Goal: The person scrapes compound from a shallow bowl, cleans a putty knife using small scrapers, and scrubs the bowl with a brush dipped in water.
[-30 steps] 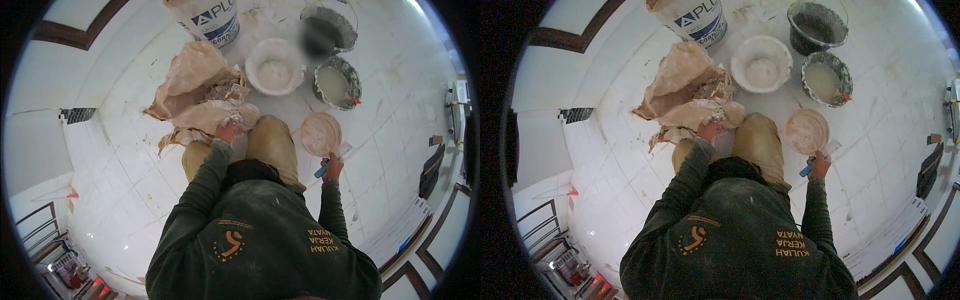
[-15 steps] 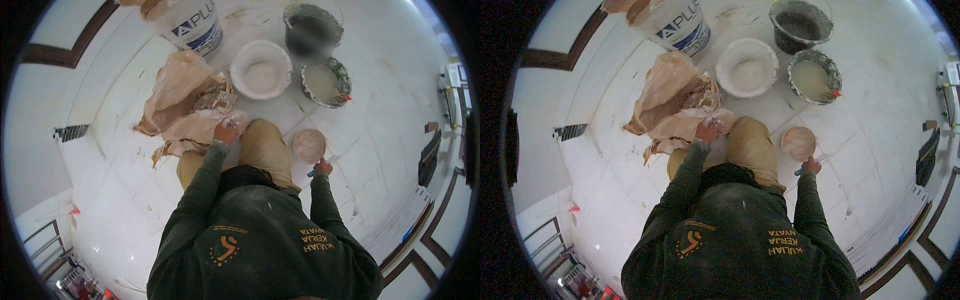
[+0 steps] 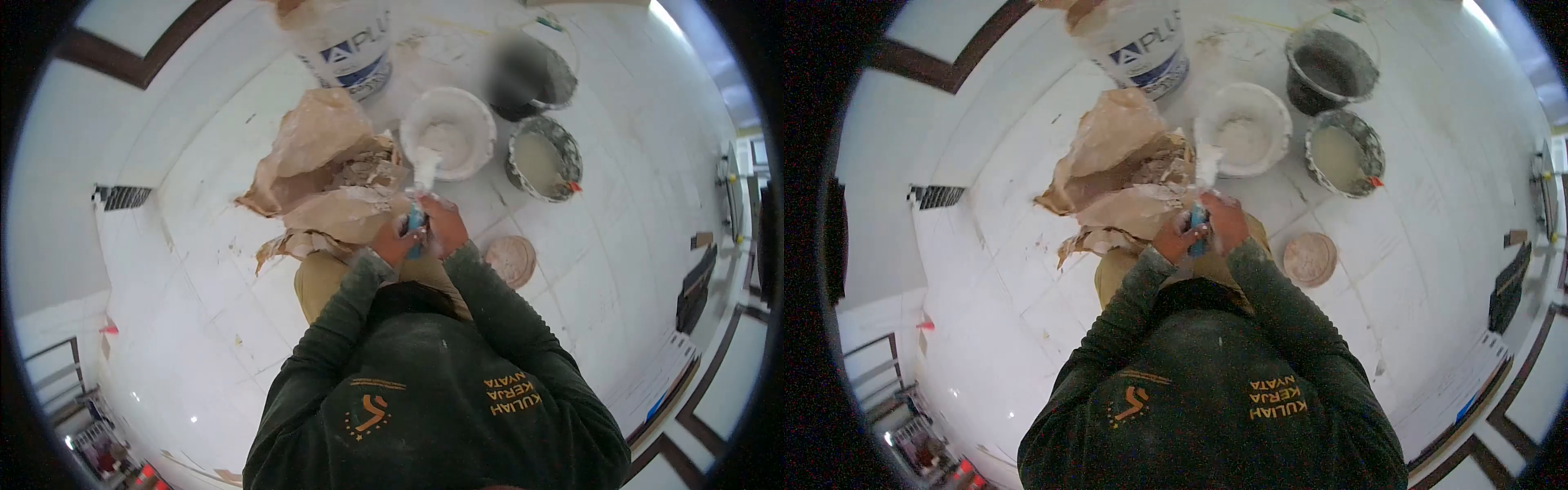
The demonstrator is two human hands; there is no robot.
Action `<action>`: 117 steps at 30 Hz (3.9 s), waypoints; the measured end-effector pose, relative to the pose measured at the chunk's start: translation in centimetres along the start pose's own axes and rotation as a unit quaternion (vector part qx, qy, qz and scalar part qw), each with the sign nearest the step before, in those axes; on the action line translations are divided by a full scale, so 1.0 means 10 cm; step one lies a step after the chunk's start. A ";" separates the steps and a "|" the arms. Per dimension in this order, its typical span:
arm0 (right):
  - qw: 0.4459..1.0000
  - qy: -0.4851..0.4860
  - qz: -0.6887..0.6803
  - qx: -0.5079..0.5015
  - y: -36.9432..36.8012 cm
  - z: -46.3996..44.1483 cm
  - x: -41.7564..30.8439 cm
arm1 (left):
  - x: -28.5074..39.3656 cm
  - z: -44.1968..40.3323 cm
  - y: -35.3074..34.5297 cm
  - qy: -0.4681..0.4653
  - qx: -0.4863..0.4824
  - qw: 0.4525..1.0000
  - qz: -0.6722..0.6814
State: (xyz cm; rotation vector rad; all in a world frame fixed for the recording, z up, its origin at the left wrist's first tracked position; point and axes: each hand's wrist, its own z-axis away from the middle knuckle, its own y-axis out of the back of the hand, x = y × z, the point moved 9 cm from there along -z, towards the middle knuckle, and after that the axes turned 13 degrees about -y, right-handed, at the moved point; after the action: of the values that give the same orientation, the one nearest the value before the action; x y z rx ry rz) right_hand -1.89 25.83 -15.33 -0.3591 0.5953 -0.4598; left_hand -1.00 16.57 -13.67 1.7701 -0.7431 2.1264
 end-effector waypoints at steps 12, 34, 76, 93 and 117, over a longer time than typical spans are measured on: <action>0.702 0.144 0.603 0.349 -0.32 -1.14 -0.40 | 0.21 0.67 1.15 -0.025 0.216 0.964 0.154; 0.992 0.112 0.050 -0.024 -0.77 -0.89 -0.42 | 0.39 0.48 1.60 -0.054 0.275 0.941 0.191; 0.900 0.300 0.288 -0.129 -1.30 1.18 -0.28 | 1.37 1.11 0.76 -0.192 0.395 0.897 -0.050; 0.952 0.230 0.186 -0.084 -1.12 0.91 -0.33 | 1.09 0.96 1.10 -0.224 0.352 0.908 0.021; 0.981 0.183 -0.032 0.060 0.13 0.00 -0.20 | 0.89 1.46 2.05 -0.045 0.669 0.601 -0.435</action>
State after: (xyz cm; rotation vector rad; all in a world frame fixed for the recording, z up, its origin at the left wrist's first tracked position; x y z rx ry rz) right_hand -2.98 27.95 -14.96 -0.1775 0.9104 -0.6271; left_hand -1.42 -9.43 -7.61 1.9214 1.9003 1.6725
